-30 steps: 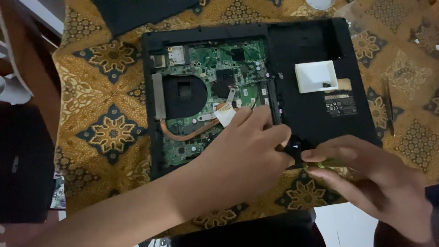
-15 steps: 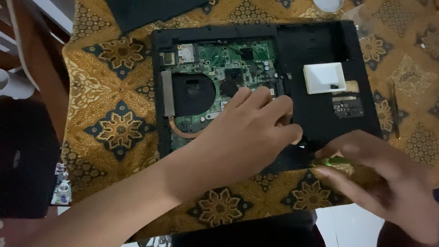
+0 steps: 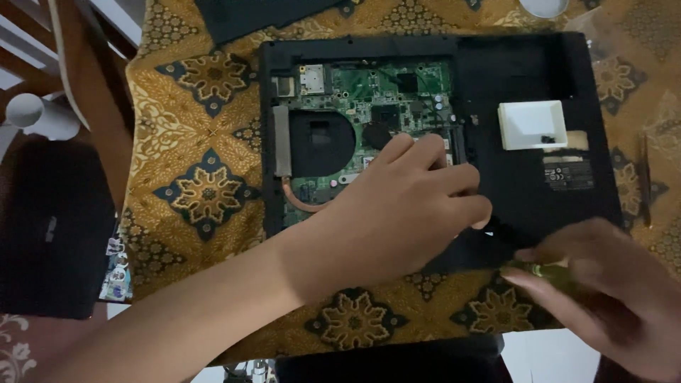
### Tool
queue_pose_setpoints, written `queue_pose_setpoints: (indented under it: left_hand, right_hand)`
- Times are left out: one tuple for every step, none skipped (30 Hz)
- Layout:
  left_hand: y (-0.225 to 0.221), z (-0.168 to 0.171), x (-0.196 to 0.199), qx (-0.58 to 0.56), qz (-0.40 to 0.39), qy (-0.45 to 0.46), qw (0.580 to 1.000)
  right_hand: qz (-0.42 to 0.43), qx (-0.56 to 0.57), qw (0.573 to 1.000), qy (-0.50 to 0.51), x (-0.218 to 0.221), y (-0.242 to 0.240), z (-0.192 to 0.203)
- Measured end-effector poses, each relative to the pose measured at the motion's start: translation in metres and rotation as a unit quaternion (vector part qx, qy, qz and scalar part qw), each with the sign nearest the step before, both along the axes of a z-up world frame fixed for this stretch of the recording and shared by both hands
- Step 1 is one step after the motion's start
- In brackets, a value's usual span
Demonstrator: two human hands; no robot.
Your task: Connecting and securing internal cables and components inside a laptop using a screwdriver and hands.
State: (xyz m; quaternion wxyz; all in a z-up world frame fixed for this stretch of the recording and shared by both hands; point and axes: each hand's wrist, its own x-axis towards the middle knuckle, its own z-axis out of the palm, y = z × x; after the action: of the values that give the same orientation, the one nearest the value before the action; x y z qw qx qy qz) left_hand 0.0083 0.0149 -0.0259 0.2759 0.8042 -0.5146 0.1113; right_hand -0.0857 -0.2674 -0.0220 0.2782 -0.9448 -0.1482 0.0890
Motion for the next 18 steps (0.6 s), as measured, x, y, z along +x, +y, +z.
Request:
queue_pose_setpoints:
  left_hand:
    - [-0.001, -0.001, 0.0, -0.004, 0.001, -0.001, 1.0]
    - [-0.001, -0.001, 0.0, -0.002, 0.002, -0.001, 1.0]
    - [-0.001, -0.001, 0.0, -0.012, 0.001, 0.0, 1.0]
    - [0.0, -0.002, 0.0, -0.021, 0.001, 0.002, 1.0]
    - [0.0, -0.003, 0.0, -0.02, 0.003, 0.004, 1.0]
    - [-0.001, -0.003, 0.0, -0.02, 0.0, 0.01, 1.0]
    - [-0.001, -0.004, 0.001, -0.019, -0.003, 0.015, 1.0]
    - [-0.001, -0.004, 0.001, -0.019, -0.002, 0.014, 1.0]
    - [-0.001, -0.004, 0.001, -0.022, -0.002, 0.009, 1.0]
    - [-0.001, -0.004, 0.001, -0.025, -0.002, 0.004, 1.0]
    - [-0.002, -0.004, 0.001, -0.025, -0.003, 0.003, 1.0]
    - [-0.002, -0.005, 0.001, -0.027, -0.004, 0.005, 1.0]
    - [-0.001, -0.005, 0.001, -0.029, -0.001, 0.006, 1.0]
    - [-0.002, -0.005, 0.002, -0.03, 0.0, 0.005, 1.0]
    - [-0.002, -0.005, 0.002, -0.028, 0.0, 0.011, 1.0]
    - [-0.002, -0.005, 0.002, -0.027, -0.001, 0.016, 1.0]
    - [-0.002, -0.006, 0.002, -0.027, 0.001, 0.016, 1.0]
    - [-0.002, -0.006, 0.002, -0.026, 0.0, 0.018, 0.999]
  right_hand:
    - [0.05, 0.012, 0.991, -0.123, 0.003, 0.007, 0.0]
    - [0.051, 0.013, 0.991, -0.123, 0.004, 0.005, 0.002]
    - [0.054, 0.006, 0.994, -0.09, 0.004, 0.002, 0.005]
    - [0.058, -0.002, 0.997, -0.057, 0.005, 0.0, 0.007]
    - [0.06, -0.001, 0.997, -0.056, 0.004, -0.005, 0.006]
    - [0.005, -0.056, 0.998, 0.031, 0.002, -0.01, 0.006]
    - [-0.051, -0.11, 0.986, 0.115, 0.001, -0.016, 0.005]
    - [-0.05, -0.11, 0.986, 0.114, -0.003, -0.018, -0.006]
    - [-0.027, -0.082, 0.996, -0.029, -0.009, -0.02, -0.017]
    - [-0.007, -0.052, 0.984, -0.173, -0.014, -0.022, -0.029]
    - [-0.008, -0.052, 0.983, -0.173, -0.012, -0.014, -0.017]
    - [0.013, -0.053, 0.985, -0.165, -0.009, -0.006, -0.005]
    - [0.038, -0.053, 0.985, -0.157, -0.005, 0.001, 0.007]
    - [0.039, -0.054, 0.985, -0.158, -0.003, 0.002, 0.009]
    - [0.012, -0.038, 0.993, -0.107, -0.003, 0.003, 0.009]
    - [-0.016, -0.023, 0.998, -0.056, -0.003, 0.005, 0.011]
    - [-0.014, -0.022, 0.998, -0.057, -0.005, 0.0, 0.007]
    - [-0.004, -0.021, 0.998, -0.052, -0.008, -0.005, 0.003]
